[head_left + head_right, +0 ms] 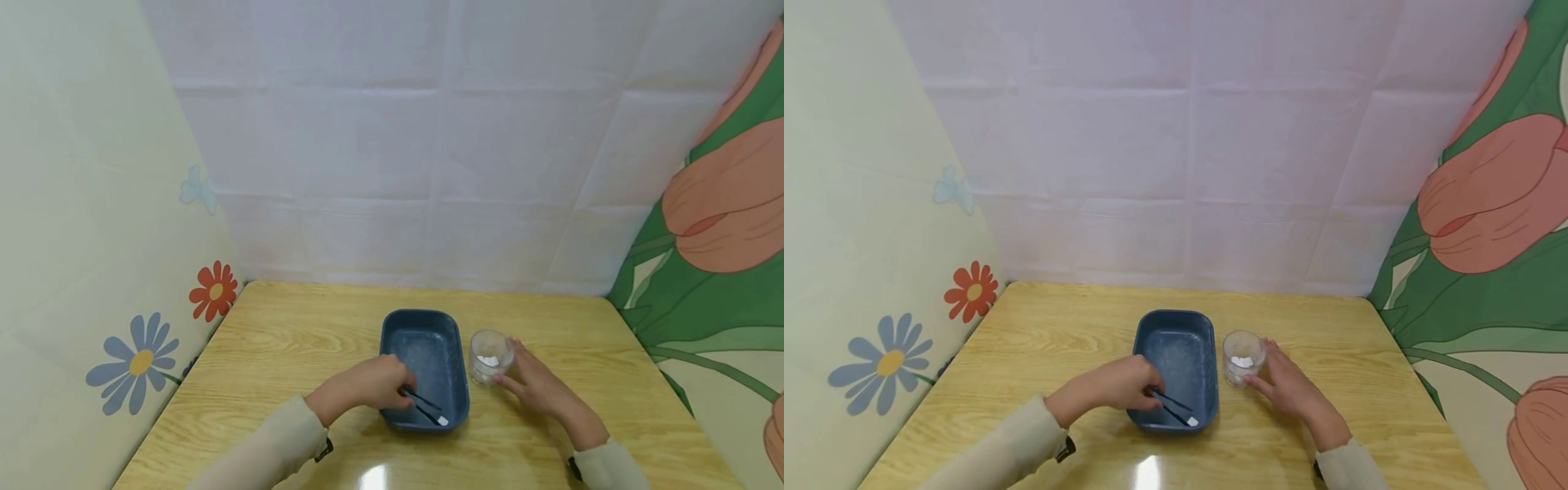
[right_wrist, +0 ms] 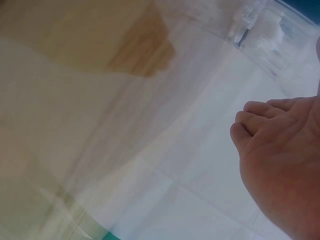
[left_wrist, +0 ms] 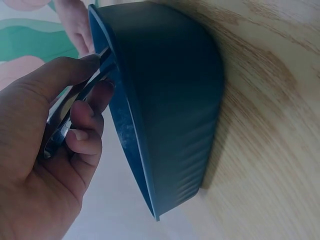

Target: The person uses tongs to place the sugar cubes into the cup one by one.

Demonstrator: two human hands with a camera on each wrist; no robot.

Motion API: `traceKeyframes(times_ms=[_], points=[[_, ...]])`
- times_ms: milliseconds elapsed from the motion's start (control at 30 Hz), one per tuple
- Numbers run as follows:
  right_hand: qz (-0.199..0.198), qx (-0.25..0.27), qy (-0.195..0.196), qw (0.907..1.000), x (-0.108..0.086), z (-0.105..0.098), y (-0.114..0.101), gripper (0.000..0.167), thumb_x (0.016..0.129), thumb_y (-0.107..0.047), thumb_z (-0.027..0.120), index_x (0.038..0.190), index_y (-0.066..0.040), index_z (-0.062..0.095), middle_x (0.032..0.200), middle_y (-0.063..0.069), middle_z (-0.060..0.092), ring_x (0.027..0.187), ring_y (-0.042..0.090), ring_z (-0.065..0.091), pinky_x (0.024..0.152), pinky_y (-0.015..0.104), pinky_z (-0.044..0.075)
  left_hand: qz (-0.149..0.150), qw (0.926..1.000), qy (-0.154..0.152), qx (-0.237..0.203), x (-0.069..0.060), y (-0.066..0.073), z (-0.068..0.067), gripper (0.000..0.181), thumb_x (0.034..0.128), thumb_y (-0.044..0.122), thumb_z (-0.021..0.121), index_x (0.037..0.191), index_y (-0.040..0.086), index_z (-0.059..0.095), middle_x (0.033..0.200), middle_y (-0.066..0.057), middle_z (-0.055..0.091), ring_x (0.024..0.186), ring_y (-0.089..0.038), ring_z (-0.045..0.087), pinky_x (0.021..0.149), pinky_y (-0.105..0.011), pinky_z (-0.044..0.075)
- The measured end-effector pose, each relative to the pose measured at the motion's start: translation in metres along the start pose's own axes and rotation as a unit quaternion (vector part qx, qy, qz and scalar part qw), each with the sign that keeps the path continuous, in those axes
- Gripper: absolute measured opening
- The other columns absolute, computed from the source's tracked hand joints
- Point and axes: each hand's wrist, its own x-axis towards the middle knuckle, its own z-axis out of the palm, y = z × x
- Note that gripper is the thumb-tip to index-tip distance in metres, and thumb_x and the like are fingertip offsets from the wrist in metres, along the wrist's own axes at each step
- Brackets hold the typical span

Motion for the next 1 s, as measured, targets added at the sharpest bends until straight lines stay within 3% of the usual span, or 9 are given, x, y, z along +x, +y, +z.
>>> traceKeyframes(times_ms=[1000], points=[[-0.004,0.009,-0.001,1.0,0.0006,0.0008,0.0008,0.082,0.1,-0.037,0.064,0.153,0.014,0.026,0.156,0.036,0.029,0.145,0.055,0.023,0.112,0.068,0.024,0.012,0.9998,-0.01,0.009,0.0055,-0.0002,0.0098,0.007,0.0924,0.028,0.076,0.09,0.022,0.079,0.075,0.018,0.067,0.061,0.01,0.051,0.059,-0.01,0.043]])
